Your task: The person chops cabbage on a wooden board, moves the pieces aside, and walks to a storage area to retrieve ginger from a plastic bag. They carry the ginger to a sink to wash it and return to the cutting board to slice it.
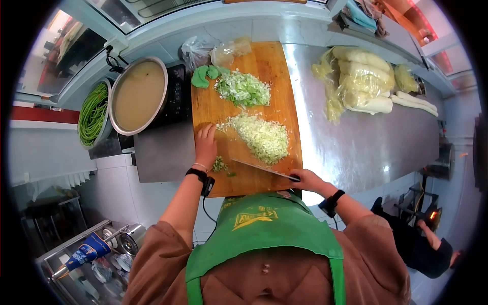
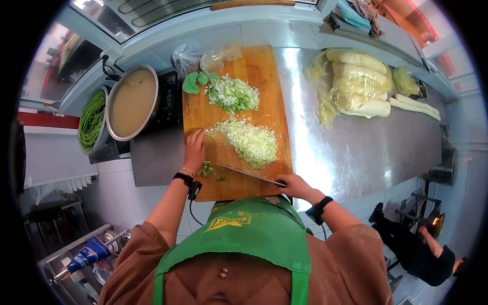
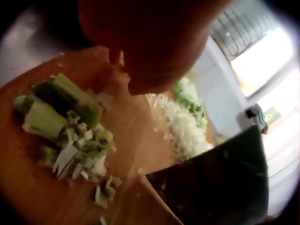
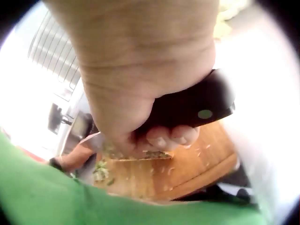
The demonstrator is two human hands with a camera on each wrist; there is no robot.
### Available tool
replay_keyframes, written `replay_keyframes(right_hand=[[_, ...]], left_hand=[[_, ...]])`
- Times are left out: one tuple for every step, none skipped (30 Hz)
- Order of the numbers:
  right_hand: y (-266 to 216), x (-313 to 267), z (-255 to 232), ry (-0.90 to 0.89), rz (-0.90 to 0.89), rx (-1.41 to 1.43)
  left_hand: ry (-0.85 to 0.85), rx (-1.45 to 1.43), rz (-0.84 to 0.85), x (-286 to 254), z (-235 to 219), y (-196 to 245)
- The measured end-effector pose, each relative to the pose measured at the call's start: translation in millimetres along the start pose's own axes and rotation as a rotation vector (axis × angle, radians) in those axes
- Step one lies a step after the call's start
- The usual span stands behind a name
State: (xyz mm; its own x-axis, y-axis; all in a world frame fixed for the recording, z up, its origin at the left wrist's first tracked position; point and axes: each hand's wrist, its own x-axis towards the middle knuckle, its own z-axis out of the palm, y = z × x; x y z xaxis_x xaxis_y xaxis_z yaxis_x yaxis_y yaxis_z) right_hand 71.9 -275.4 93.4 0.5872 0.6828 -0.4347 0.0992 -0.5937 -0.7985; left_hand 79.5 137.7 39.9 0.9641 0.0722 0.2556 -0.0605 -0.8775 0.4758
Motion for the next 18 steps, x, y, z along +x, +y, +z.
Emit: replay_keyframes(right_hand=[[2.7, 5.7, -8.7, -0.05, 0.033, -0.031], [4.4, 11.0, -14.0, -0.032, 0.036, -0.078], [-3.6, 15.9, -21.3, -0.006, 0.077, -0.077], [-15.9, 19.2, -29.4, 0.018, 0.119, -0.078], [-23.6, 22.0, -35.6, 0.047, 0.114, -0.08], [-26.4, 23.2, -38.6, 0.045, 0.112, -0.083], [-28.7, 26.2, -42.0, 0.048, 0.102, -0.067], [-30.8, 28.6, -45.3, 0.053, 0.093, -0.05], [-35.7, 29.5, -49.3, 0.053, 0.092, -0.049], [-42.9, 29.6, -53.0, 0.08, 0.042, -0.062], [-49.5, 30.1, -55.7, 0.107, -0.007, -0.072], [-55.1, 32.9, -58.3, 0.107, -0.006, -0.07], [-60.7, 38.6, -61.8, 0.12, -0.009, -0.12], [-66.1, 45.1, -67.1, 0.135, -0.011, -0.169], [-71.2, 51.3, -73.7, 0.136, -0.032, -0.215], [-74.9, 56.5, -80.3, 0.138, -0.026, -0.21], [-77.6, 61.5, -87.6, 0.118, 0.009, -0.2], [-78.8, 65.4, -94.2, 0.094, 0.043, -0.19]], left_hand=[[-0.053, 0.035, 0.011, 7.4, 1.8, -1.7], [-0.104, 0.069, 0.022, 14.6, 3.9, -2.7], [-0.108, 0.063, 0.022, 17.9, 6.4, -6.9], [-0.244, 0.145, -0.007, 19.2, 8.2, -13.7], [-0.376, 0.229, -0.035, 19.4, 8.6, -20.1], [-0.374, 0.229, -0.037, 14.3, 7.8, -25.1], [-0.346, 0.268, 0.046, 5.7, 5.1, -29.5], [-0.319, 0.307, 0.132, -2.7, 1.7, -33.7], [-0.319, 0.309, 0.133, -10.9, -7.4, -34.2], [-0.385, 0.338, 0.2, -19.7, -20.9, -31.6], [-0.454, 0.366, 0.27, -24.4, -31.5, -28.5], [-0.456, 0.366, 0.27, -22.2, -39.3, -16.9], [-0.315, 0.278, 0.242, -16.9, -45.4, 1.3], [-0.174, 0.188, 0.215, -8.2, -52.3, 22.1], [-0.177, 0.186, 0.218, 6.9, -64.6, 51.5], [-0.152, 0.105, 0.241, 28.4, -78.6, 85.0], [-0.127, 0.023, 0.262, 44.1, -82.7, 100.1], [-0.133, 0.019, 0.262, 52.4, -76.1, 93.8]])
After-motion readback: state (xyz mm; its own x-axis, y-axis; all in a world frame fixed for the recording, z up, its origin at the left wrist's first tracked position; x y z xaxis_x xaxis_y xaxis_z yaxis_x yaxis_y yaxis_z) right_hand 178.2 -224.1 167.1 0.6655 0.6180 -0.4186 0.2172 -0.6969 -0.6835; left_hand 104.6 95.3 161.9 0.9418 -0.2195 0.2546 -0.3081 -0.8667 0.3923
